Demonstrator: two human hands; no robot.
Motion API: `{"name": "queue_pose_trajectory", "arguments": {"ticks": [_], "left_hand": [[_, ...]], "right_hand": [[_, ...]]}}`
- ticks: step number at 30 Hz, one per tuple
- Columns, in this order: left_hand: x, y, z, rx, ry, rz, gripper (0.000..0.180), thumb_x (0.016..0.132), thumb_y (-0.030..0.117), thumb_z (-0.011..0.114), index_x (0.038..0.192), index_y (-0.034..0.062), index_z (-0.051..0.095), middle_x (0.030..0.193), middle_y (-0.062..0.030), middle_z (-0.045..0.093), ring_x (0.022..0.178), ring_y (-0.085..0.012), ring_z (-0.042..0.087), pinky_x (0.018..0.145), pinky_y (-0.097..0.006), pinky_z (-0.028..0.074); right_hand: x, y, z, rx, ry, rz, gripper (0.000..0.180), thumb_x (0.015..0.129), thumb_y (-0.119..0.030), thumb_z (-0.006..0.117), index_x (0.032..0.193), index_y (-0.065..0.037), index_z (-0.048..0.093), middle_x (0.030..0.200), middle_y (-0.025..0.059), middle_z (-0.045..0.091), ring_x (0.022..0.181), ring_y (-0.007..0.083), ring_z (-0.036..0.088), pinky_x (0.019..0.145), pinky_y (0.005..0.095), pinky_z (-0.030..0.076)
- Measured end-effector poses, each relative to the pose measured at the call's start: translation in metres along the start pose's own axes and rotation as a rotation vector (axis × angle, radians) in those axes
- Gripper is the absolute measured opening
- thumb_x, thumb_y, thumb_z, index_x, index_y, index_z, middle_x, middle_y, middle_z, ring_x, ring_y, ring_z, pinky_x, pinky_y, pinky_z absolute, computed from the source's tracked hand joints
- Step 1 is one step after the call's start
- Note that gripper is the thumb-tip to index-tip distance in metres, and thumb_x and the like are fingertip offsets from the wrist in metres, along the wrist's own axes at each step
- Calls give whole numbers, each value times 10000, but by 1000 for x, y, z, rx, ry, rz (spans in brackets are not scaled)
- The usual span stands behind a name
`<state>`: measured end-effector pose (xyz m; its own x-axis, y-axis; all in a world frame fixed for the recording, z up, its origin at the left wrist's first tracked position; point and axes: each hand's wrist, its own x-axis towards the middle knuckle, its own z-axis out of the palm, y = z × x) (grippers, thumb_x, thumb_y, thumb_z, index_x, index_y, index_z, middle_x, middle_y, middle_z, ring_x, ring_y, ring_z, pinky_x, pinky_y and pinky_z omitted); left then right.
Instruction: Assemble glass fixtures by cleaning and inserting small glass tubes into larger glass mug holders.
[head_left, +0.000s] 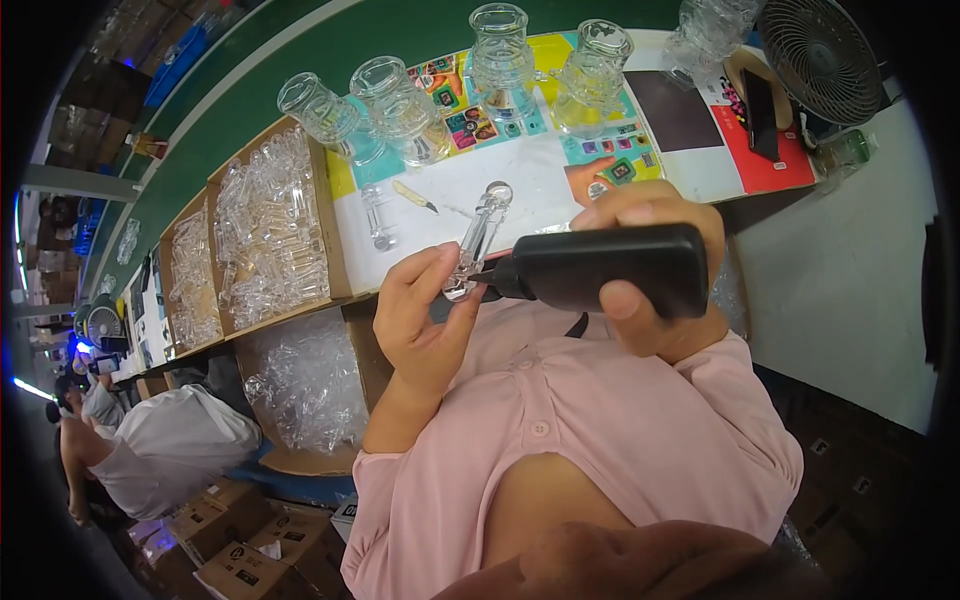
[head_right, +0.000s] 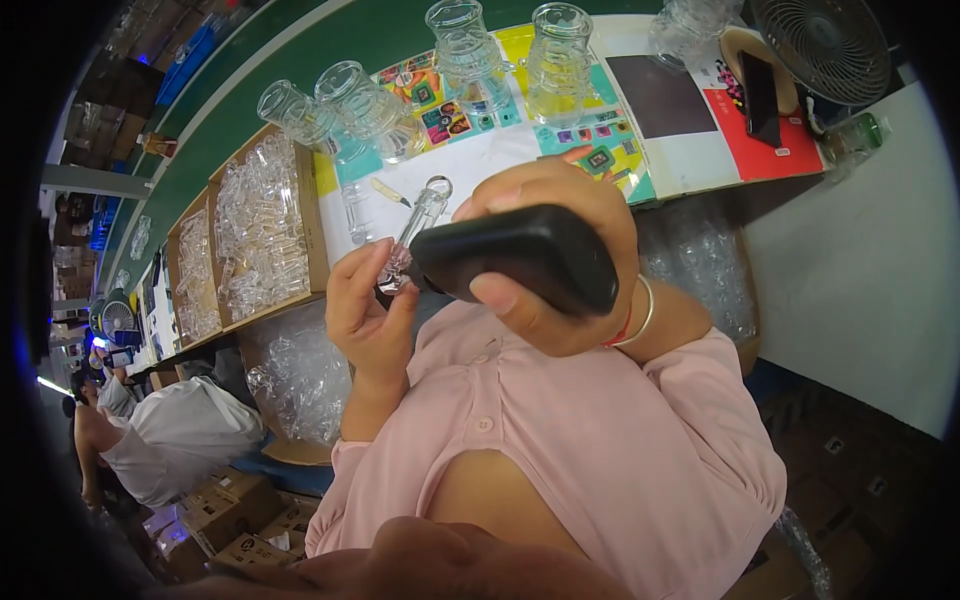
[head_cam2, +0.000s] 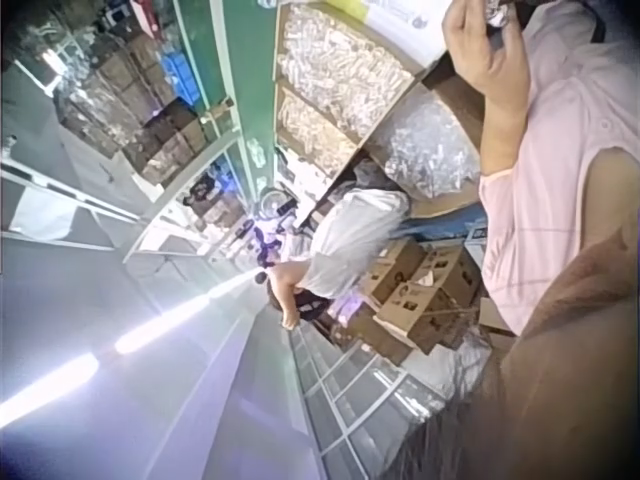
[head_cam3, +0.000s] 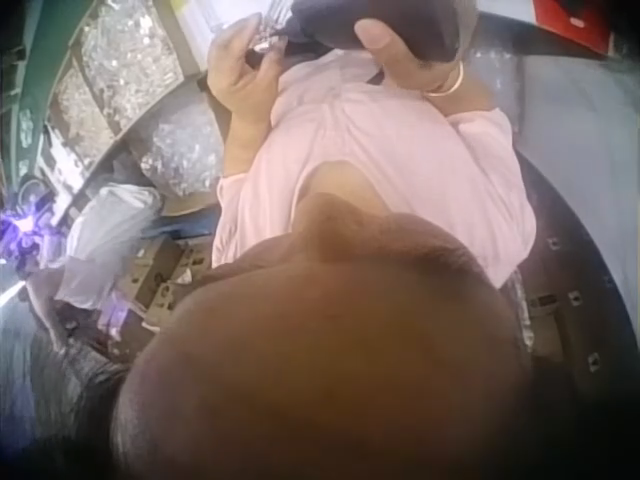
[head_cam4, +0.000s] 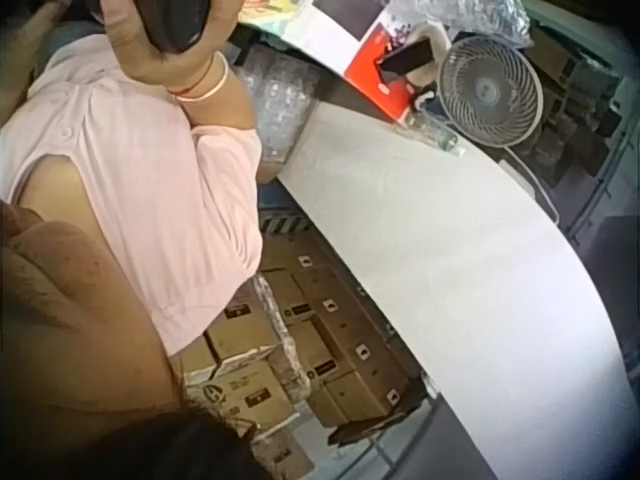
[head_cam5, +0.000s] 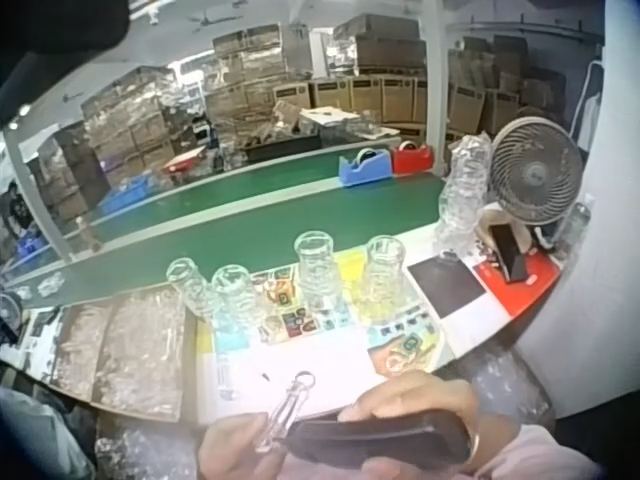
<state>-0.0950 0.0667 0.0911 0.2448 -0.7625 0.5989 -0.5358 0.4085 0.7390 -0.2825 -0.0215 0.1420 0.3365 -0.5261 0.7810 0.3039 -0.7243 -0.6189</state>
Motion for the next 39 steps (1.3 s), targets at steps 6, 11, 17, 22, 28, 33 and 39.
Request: {"name": "queue_pose_trajectory", "arguments": {"ticks": [6,11,17,22,28,33,39], "left_hand": [[1,1,-1,42,-6,-4,467,597,-74,712,1045,11,611,945,-123,587,835,-206,584,732,-265,465],[2,0,-2,67,-28,-14,461,615,-59,706,1060,11,606,926,-116,584,819,-193,573,719,-252,456],[-4,4,0,-279,-69,-270,431,728,-46,639,1145,-19,533,983,-105,570,874,-176,570,775,-254,448],[-2,15,-4,-738,-108,-470,468,798,-18,587,1222,-45,391,1044,-155,555,989,-215,565,864,-297,450],[-5,9,-6,-825,-127,-463,435,793,34,619,1168,-37,409,1025,-155,563,957,-216,582,853,-302,455],[-6,7,-6,-833,-129,-509,402,793,30,619,1138,-23,421,1008,-152,572,950,-221,588,850,-301,457],[-5,9,-4,-811,-101,-456,366,794,-15,599,1117,-15,426,1025,-170,570,965,-230,586,843,-309,471]], "right_hand": [[-2,-11,2,-107,-79,-97,490,727,-107,681,1120,2,409,931,168,571,848,248,581,714,319,473],[-1,-13,0,-166,-129,-114,491,723,-99,686,1111,-8,398,943,169,570,848,253,583,702,313,478],[-7,-13,1,-98,-80,-132,498,728,-104,688,1112,-8,387,957,173,559,857,258,588,700,301,497],[-15,-20,0,-10,-61,-40,470,770,-166,688,1102,-56,374,990,188,517,812,238,568,692,297,492],[-19,-4,9,53,22,-248,470,755,-176,705,1075,-20,397,929,208,537,705,246,562,559,316,473],[-16,0,7,26,-34,-353,463,749,-169,711,1057,2,410,932,233,549,666,248,561,522,338,465],[-17,0,8,3,-29,-361,454,745,-155,712,1051,4,417,932,234,552,655,246,562,521,338,465]]}}
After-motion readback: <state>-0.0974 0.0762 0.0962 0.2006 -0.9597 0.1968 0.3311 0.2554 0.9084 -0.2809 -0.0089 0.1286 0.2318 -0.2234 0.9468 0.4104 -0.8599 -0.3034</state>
